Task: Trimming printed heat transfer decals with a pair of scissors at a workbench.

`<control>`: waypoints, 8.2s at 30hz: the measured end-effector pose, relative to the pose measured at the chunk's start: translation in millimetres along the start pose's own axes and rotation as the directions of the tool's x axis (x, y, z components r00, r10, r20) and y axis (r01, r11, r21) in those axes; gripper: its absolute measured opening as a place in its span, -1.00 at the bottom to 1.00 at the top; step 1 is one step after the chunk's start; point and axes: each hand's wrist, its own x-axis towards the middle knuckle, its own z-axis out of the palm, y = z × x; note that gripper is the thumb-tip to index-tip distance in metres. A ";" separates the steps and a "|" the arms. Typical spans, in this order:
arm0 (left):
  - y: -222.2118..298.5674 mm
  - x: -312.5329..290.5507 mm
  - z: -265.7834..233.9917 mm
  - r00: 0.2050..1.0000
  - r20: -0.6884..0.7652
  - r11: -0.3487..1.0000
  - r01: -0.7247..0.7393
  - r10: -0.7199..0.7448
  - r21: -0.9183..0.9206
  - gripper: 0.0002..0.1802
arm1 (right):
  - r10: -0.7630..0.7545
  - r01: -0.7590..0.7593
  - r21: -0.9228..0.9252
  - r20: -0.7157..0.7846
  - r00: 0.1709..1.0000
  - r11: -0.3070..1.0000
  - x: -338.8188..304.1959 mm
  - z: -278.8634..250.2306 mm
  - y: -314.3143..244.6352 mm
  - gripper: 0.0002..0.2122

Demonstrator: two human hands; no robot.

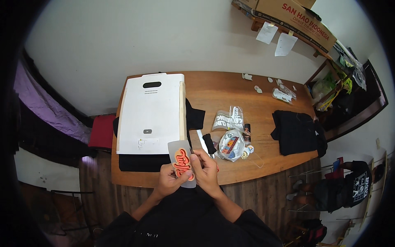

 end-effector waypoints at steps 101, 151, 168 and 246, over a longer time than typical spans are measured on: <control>15.9 21.1 49.9 0.947 -0.316 0.912 -0.177 0.055 -0.370 -0.90 | -0.089 0.102 0.179 -0.082 0.993 0.978 -27.6 -16.8 -6.1 -0.77; 31.5 12.4 -53.8 0.998 0.001 0.940 0.058 -0.061 -0.337 -0.88 | -0.111 0.108 -0.046 -0.066 0.992 0.993 -42.7 40.8 -6.4 -0.83; 24.4 13.4 -43.1 0.994 -0.109 0.964 -0.051 0.023 -0.261 -0.85 | -0.036 0.038 -0.075 0.026 0.999 0.996 -21.1 28.3 -3.0 -0.85; 21.8 35.2 12.1 0.973 0.207 0.976 0.139 -0.103 -0.169 -0.93 | -0.029 0.041 0.034 -0.315 0.949 0.999 -66.4 -21.1 4.0 -0.79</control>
